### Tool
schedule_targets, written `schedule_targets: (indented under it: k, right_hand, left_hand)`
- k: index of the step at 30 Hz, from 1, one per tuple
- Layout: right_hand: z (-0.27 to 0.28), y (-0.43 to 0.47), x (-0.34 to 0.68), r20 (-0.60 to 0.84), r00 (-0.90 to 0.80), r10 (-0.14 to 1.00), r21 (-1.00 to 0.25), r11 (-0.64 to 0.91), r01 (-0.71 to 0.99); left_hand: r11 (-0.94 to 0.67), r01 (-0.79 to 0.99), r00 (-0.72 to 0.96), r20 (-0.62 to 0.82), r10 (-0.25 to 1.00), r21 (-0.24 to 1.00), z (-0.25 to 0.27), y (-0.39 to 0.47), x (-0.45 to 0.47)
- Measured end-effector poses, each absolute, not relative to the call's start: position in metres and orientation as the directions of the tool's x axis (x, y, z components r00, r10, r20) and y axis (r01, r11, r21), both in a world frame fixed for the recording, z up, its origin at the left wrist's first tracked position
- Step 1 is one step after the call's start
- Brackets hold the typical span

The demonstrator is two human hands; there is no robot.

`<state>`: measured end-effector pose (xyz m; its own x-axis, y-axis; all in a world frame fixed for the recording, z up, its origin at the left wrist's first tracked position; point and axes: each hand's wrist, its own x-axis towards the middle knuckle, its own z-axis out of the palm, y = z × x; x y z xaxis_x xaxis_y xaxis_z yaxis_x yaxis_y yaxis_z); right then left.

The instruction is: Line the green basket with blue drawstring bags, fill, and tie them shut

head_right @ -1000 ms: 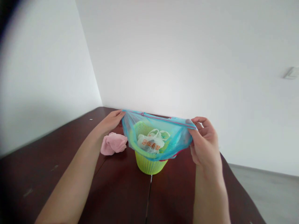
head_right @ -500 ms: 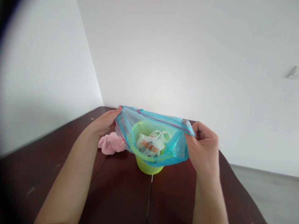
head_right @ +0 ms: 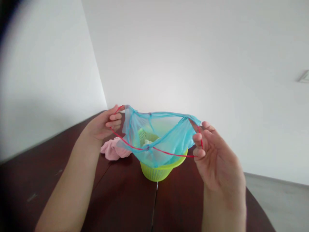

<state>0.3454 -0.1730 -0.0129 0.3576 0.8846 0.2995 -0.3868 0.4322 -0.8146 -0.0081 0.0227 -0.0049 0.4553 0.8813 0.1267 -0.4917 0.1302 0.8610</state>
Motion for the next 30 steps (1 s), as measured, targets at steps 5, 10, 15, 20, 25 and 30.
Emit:
schedule_targets:
  k: [5,10,15,20,25,30]
  right_hand:
    - [-0.037,-0.17,0.374,0.362,0.484,0.796,-0.652,0.588,-0.479]
    - [-0.026,-0.17,0.377,0.317,0.321,0.892,-0.758,0.442,-0.48]
    - [-0.026,-0.165,0.361,0.348,0.514,0.784,-0.583,0.61,-0.537]
    - [-0.013,-0.164,0.329,0.453,0.725,0.518,-0.538,0.808,-0.242]
    - [0.003,-0.16,0.291,0.707,0.677,0.202,-0.473,0.847,0.241]
    - [-0.005,-0.141,0.294,0.766,0.641,0.04,-0.469,0.717,0.515]
  left_hand:
    - [0.042,-0.63,0.255,0.155,0.954,0.775,-0.008,0.021,0.001]
    - [-0.065,-0.804,0.072,0.205,0.976,0.591,-0.005,0.03,-0.006]
    - [-0.309,-0.788,-0.146,0.326,0.934,0.533,-0.005,0.033,-0.004]
    - [-0.392,-0.756,-0.135,0.46,0.878,0.525,-0.001,0.015,0.01]
    - [-0.293,-0.79,-0.036,0.435,0.9,0.539,0.003,0.011,0.013]
    - [-0.367,-0.673,-0.079,0.432,0.898,0.642,-0.002,0.022,0.015]
